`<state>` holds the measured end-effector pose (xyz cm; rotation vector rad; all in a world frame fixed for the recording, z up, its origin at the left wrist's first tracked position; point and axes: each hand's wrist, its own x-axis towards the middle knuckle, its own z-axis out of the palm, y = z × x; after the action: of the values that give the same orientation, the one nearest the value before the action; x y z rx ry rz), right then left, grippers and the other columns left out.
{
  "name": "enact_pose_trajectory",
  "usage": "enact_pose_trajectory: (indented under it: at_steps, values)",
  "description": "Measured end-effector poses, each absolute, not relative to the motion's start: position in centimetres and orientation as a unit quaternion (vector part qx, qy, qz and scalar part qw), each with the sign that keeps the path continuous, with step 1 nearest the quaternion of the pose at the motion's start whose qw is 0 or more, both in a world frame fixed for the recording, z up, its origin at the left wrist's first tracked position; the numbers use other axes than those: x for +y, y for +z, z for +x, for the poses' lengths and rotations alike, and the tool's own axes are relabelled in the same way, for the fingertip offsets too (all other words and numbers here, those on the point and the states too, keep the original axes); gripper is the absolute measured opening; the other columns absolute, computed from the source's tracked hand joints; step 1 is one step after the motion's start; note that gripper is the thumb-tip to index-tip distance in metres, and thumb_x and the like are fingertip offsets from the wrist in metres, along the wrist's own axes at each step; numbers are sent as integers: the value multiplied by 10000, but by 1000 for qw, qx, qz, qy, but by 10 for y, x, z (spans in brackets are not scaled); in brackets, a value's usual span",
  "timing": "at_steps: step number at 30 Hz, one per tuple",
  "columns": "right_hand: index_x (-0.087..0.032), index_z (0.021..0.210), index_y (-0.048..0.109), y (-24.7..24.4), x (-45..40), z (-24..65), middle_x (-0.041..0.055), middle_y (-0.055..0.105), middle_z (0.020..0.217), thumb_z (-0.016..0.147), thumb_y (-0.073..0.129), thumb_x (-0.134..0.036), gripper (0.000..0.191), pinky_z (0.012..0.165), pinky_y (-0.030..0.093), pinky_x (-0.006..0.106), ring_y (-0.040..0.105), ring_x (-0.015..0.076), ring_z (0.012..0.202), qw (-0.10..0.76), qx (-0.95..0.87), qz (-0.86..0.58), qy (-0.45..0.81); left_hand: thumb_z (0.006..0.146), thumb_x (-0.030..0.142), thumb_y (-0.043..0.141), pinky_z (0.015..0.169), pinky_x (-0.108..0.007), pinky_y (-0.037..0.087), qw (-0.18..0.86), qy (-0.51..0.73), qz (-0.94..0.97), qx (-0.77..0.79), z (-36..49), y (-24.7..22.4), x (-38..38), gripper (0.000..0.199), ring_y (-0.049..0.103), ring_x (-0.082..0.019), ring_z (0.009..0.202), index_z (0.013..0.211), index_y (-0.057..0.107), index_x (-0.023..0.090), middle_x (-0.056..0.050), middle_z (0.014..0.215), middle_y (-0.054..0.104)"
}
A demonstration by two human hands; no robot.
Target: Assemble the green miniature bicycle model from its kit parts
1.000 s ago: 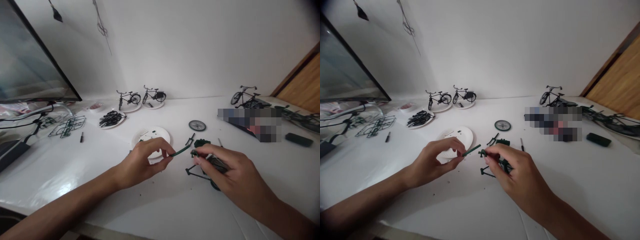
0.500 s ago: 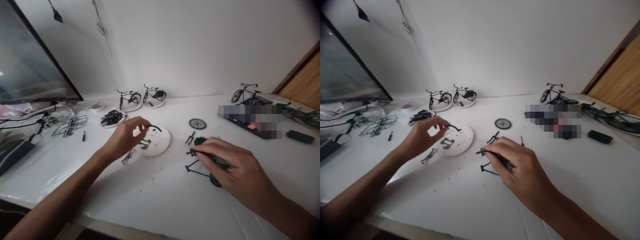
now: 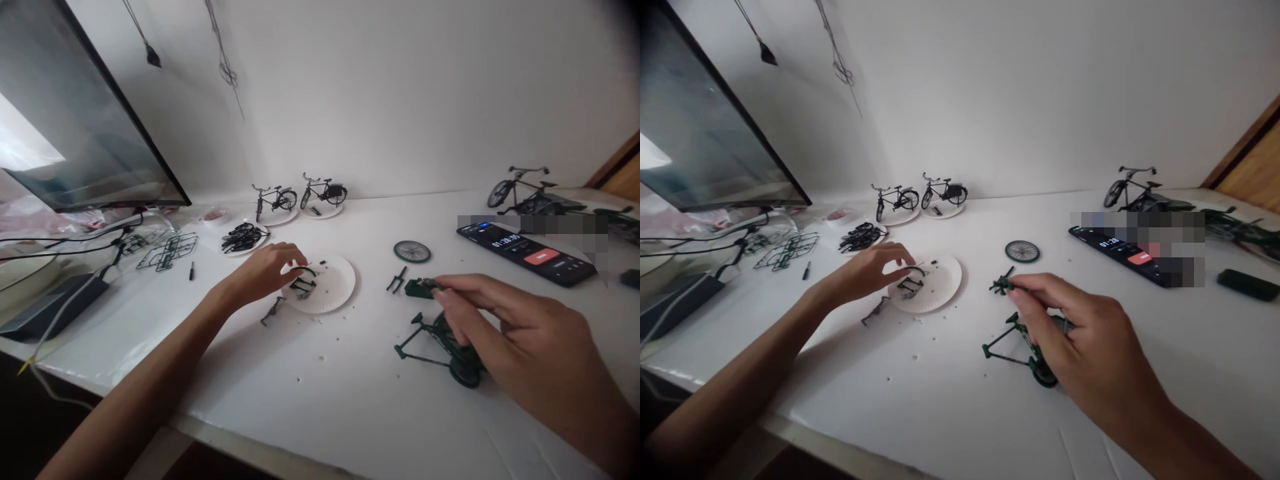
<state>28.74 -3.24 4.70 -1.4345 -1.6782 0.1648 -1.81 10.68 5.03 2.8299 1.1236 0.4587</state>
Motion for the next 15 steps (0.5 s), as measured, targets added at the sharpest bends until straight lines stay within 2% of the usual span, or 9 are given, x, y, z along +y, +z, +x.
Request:
enact_pose_trajectory:
  at_steps: [2,5,7,9,12,15]
  values:
    - [-279,901,654,47,-30,290,-20,626,615,919,568,-419,166,474,436,290,559,163,511,448,-667,-593,58,919,316,608,803,-315,478,53,114,933,336,-19,55,104,204,622,-197,918,1091,681,233,-54,1025,687]
    - [-271,914,635,46,-28,289,14,654,884,934,558,-370,127,670,490,299,627,194,793,448,-693,-563,45,916,367,620,830,-328,465,65,71,941,326,-20,57,103,263,611,-206,940,1145,669,249,-57,1048,680]
    - [-271,925,639,47,-27,288,21,619,1020,930,570,-335,94,758,478,292,605,202,953,461,-704,-540,25,928,351,604,836,-326,457,63,64,941,327,-19,57,102,257,611,-203,938,1152,668,243,-59,1051,683]
    - [-271,928,649,50,-28,287,16,617,1006,919,588,-311,73,753,465,281,598,193,947,477,-691,-543,2,936,320,590,832,-318,453,65,64,941,325,-18,55,102,235,611,-198,938,1140,668,233,-56,1055,687]
    - [-254,881,643,54,-28,290,7,657,902,895,612,-285,46,746,461,280,608,181,843,496,-658,-566,-22,935,293,572,807,-305,455,68,70,940,328,-17,52,102,215,609,-196,941,1117,664,225,-49,1048,691]
    - [-244,848,634,57,-24,297,7,677,855,867,638,-274,36,724,458,278,614,174,779,486,-633,-602,-31,934,247,545,802,-303,459,64,80,942,321,-17,51,103,220,610,-193,934,1120,658,216,-54,1040,690]
